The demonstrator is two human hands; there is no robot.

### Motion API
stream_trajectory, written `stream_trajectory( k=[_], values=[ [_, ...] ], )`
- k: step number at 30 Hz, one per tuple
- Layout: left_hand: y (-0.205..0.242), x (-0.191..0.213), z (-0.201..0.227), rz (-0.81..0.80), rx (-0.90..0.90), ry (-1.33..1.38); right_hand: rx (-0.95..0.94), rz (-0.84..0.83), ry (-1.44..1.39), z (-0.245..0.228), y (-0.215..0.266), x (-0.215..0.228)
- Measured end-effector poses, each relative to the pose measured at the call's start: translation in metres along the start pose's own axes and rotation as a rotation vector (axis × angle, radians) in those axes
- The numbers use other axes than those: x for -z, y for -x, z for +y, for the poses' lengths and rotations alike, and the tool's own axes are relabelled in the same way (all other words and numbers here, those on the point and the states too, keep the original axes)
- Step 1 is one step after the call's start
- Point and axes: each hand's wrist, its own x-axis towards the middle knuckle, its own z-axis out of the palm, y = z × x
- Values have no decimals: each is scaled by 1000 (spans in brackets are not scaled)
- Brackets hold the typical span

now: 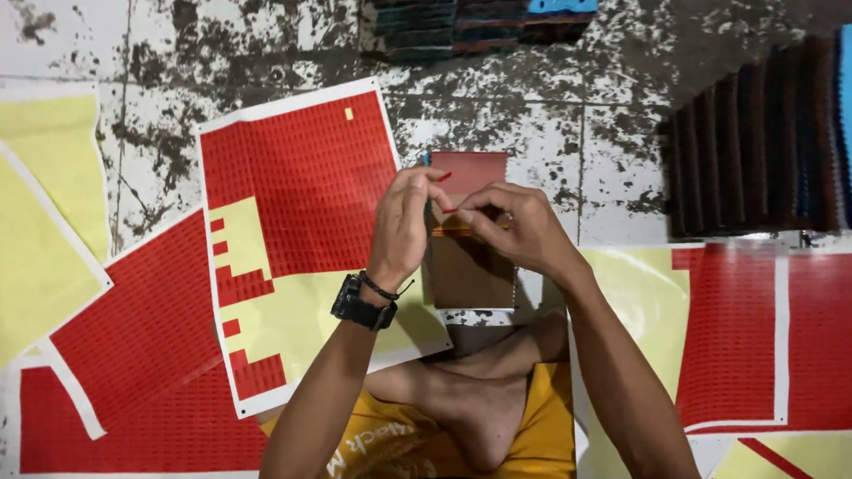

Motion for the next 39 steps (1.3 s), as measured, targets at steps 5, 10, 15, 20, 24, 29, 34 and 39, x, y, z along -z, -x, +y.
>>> stream_trajectory(
  k=[5,10,15,20,24,29,34,39],
  values=[
    [-5,-3,-20,14,31,16,-43,-51,-34,28,-3,-12],
    [-9,4,-18,19,81,12,-99,-81,-68,43,-4,-19],
    [-13,7,-4,47,100,7,-116,-75,-25,36,-12,-15],
    [-14,1,-38,84,84,-67,-136,-98,32,40,-14,-17],
    [-20,10,-33,164,-10,-229,-173,-27,186,61,-25,-14],
    [-26,18,-51,160,-173,-589,-170,-113,214,50,-54,-13],
    [-32,15,-66,61,-173,-727,-250,-171,237,77,-62,-25],
    [-39,2,-99,47,-346,-978,-328,-180,412,121,-57,-41]
  ],
)
